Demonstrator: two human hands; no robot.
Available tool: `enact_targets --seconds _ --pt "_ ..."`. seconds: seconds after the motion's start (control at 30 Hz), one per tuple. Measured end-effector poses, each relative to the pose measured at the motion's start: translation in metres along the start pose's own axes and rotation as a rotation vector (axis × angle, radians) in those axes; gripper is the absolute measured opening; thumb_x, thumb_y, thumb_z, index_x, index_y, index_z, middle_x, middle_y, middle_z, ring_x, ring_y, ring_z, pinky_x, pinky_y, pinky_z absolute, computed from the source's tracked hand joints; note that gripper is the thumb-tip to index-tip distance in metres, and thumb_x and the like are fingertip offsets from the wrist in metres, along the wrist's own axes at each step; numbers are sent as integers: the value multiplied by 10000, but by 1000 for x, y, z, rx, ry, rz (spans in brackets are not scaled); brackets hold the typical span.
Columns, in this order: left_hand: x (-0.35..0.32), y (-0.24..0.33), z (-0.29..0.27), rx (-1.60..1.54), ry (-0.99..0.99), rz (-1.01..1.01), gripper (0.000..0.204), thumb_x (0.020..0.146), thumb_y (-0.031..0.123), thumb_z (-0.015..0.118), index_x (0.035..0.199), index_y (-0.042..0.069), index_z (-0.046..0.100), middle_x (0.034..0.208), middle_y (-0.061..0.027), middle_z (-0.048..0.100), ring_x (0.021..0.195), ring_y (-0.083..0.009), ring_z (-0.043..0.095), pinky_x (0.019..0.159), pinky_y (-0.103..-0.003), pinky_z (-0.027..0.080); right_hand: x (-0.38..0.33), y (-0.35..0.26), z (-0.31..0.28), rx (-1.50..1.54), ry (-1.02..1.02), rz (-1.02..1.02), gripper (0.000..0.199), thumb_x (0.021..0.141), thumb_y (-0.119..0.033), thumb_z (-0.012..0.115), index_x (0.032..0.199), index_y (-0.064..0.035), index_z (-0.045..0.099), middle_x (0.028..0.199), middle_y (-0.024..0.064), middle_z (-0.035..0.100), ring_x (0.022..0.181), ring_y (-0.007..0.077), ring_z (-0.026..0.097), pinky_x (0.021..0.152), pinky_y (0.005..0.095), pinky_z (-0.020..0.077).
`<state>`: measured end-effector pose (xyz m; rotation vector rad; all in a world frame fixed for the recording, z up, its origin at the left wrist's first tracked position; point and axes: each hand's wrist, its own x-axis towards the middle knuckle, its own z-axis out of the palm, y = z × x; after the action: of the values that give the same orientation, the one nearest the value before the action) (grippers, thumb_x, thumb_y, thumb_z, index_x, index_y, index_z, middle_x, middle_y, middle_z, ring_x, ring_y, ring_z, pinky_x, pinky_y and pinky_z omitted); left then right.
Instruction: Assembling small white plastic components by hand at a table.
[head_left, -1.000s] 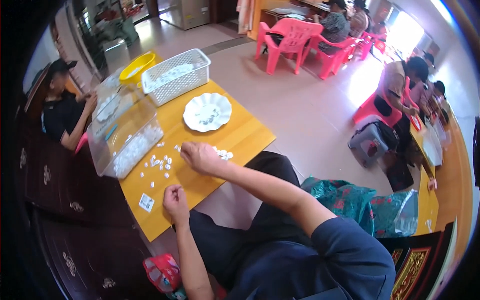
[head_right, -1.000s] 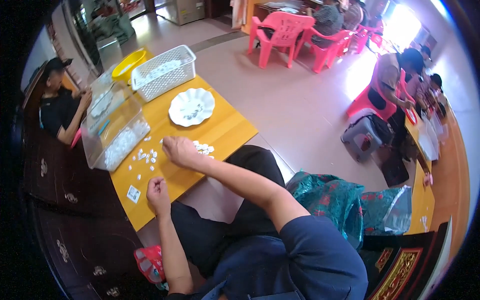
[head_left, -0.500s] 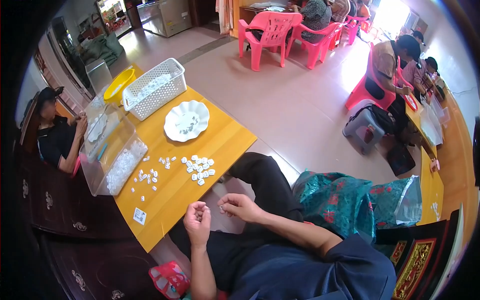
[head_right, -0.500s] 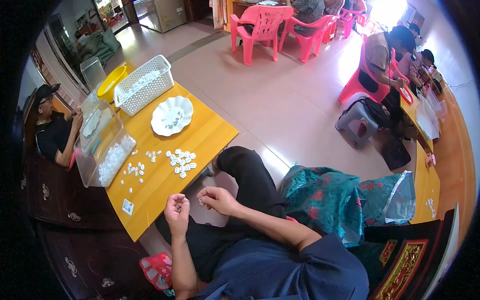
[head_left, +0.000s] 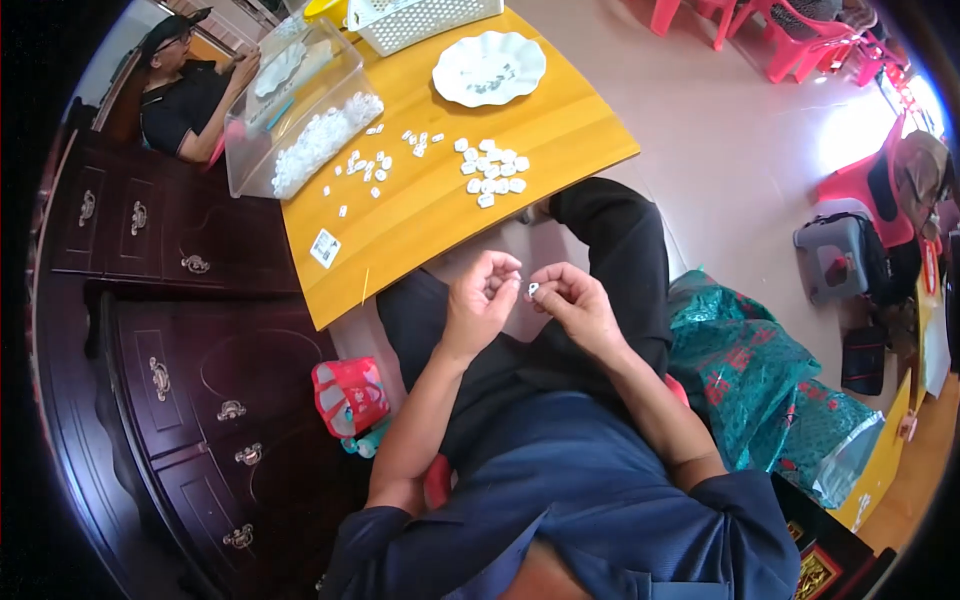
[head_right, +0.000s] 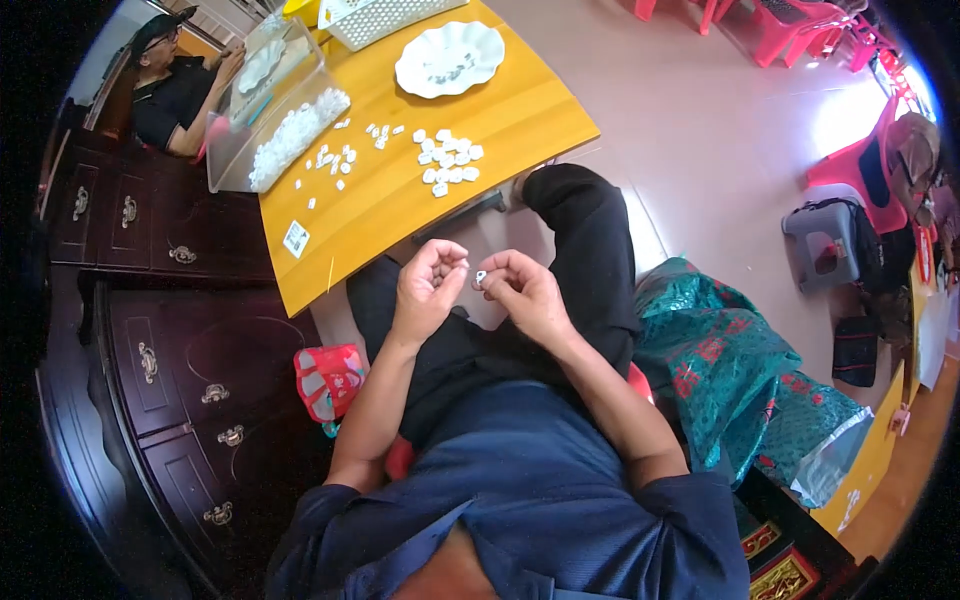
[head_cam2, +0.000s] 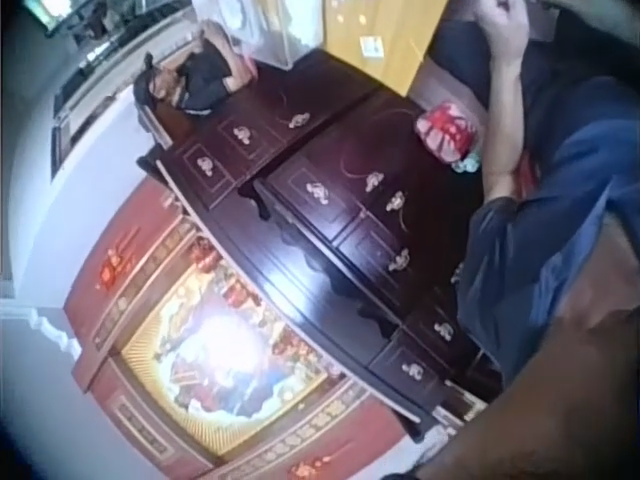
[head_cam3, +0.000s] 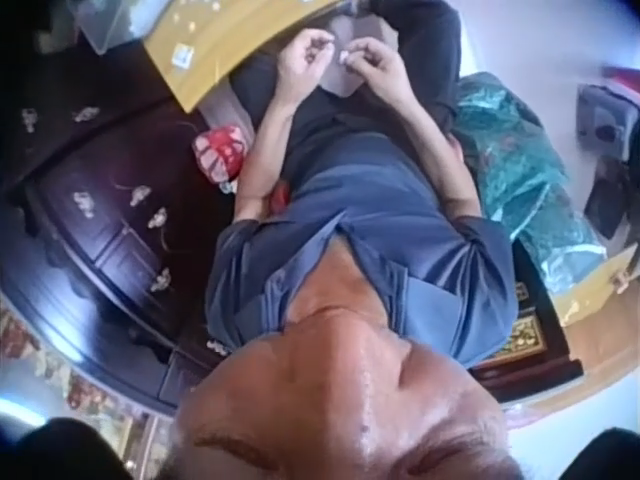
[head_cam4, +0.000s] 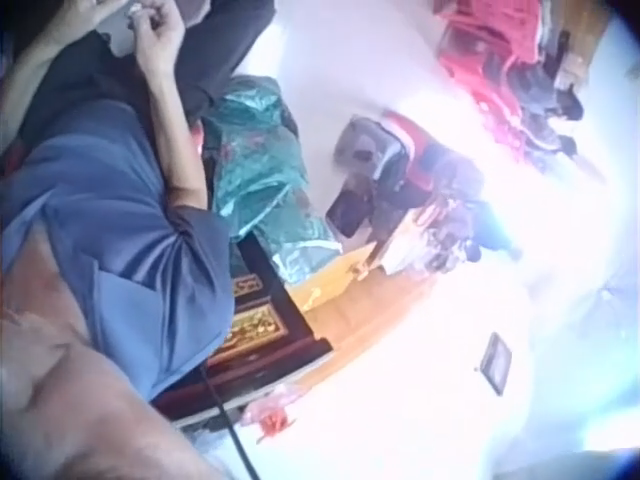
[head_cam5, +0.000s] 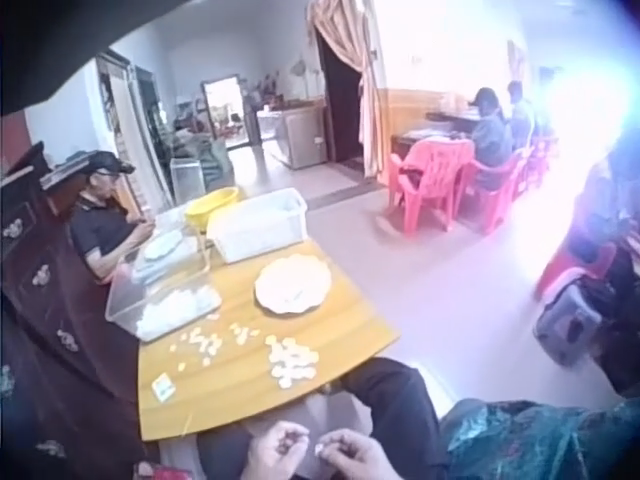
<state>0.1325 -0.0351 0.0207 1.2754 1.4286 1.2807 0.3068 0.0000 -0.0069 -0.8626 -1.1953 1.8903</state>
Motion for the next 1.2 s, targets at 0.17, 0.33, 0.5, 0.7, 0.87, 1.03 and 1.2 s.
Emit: enact_targets --seconds 0.17,0.33,0.5,0.7,0.87,1.03,1.2 --pt "-5 4 4 -15 -35 -18 158 887 -44 622 1031 17 602 846 -17 639 711 -44 624 626 -199 505 -5 3 0 -8 25 7 138 936 -35 620 1068 5 624 884 10 693 793 52 619 733 205 503" --pt "-7 3 4 20 -52 -9 183 873 -55 620 1039 18 599 840 -17 638 719 -52 633 630 -202 509 -6 3 -1 24 37 -5 136 933 -35 623 1064 1 629 871 17 691 782 52 624 726 199 503" --pt "-9 7 7 34 -71 -16 203 870 -61 619 1055 22 602 857 7 621 725 -24 591 639 -177 482 -7 0 0 3 51 14 128 926 -39 632 1048 1 636 858 8 687 777 46 622 714 198 502" --pt "-10 6 8 49 -69 -16 205 861 -62 628 1046 26 612 845 7 626 715 -27 596 635 -180 489 -7 3 0 16 66 16 131 910 -36 654 1036 -1 646 843 0 683 762 39 620 688 194 498" --pt "-11 15 11 149 -93 16 209 860 -54 642 1049 31 618 870 22 623 718 -16 576 643 -173 483 -8 2 -4 -79 56 60 103 939 -23 644 1040 -7 638 883 14 684 815 66 643 770 213 527" --pt "-8 6 9 0 -24 -20 196 866 -60 646 1042 19 611 820 -11 652 722 -44 634 632 -183 500 -7 -3 -3 66 60 46 92 937 -27 641 1026 -4 639 884 32 696 796 67 640 758 217 520" --pt "-10 6 10 -61 -7 -35 208 873 -59 646 1059 19 594 846 -11 651 742 -44 632 654 -183 500 -7 -5 -4 37 72 25 93 927 -34 645 1014 -2 642 873 27 699 778 58 638 732 207 514"
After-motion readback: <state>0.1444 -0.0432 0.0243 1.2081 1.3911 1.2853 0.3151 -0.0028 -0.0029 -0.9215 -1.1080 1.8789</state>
